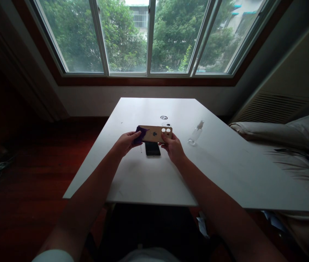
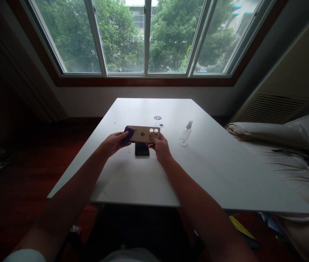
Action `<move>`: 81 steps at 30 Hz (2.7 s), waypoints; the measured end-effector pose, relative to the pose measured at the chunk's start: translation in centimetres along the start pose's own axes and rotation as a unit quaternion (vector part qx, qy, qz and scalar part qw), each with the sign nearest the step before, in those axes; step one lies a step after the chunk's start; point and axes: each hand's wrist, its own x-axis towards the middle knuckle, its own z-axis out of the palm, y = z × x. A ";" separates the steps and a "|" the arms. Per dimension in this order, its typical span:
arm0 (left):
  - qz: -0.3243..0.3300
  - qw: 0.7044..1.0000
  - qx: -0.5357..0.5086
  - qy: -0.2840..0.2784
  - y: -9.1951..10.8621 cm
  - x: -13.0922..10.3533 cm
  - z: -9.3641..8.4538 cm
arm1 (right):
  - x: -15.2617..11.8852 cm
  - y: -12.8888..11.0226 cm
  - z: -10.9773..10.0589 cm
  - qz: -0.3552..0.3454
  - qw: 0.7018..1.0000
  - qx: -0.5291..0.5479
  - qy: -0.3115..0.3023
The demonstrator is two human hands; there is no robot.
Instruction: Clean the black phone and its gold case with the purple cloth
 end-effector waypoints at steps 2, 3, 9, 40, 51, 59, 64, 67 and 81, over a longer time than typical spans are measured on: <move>0.009 1.000 0.030 0.003 0.0 -0.2 0.0 | 0.0 -0.1 0.0 -0.004 1.000 -0.011 -0.008; 0.016 0.999 0.046 0.006 -0.1 -0.2 -0.1 | 0.0 -0.1 0.0 -0.005 1.000 -0.018 -0.015; 0.068 0.992 0.080 0.072 -0.9 0.8 -1.1 | -0.5 -0.1 0.2 -0.002 0.995 -0.052 -0.080; 0.017 0.999 0.038 0.021 -0.5 0.4 -0.3 | -0.3 -0.2 0.3 -0.023 0.998 -0.047 -0.017; 0.072 0.992 0.076 0.064 -1.4 1.0 -0.5 | -0.8 -0.3 0.9 -0.022 0.996 -0.061 -0.060; 0.051 0.998 -0.011 0.042 -1.2 1.3 -1.0 | -0.5 -0.3 0.4 -0.029 0.999 -0.037 -0.020; 0.065 0.994 -0.068 -0.061 -0.1 0.5 -0.6 | -0.1 -0.5 -0.1 -0.009 0.998 -0.037 -0.047; 0.073 0.989 -0.073 -0.108 0.1 0.0 -0.4 | 0.0 -0.5 -0.4 -0.006 0.998 -0.039 -0.058; -0.013 0.993 -0.025 -0.118 -0.9 0.7 -1.4 | -0.1 -0.2 -0.4 -0.041 0.994 -0.072 -0.065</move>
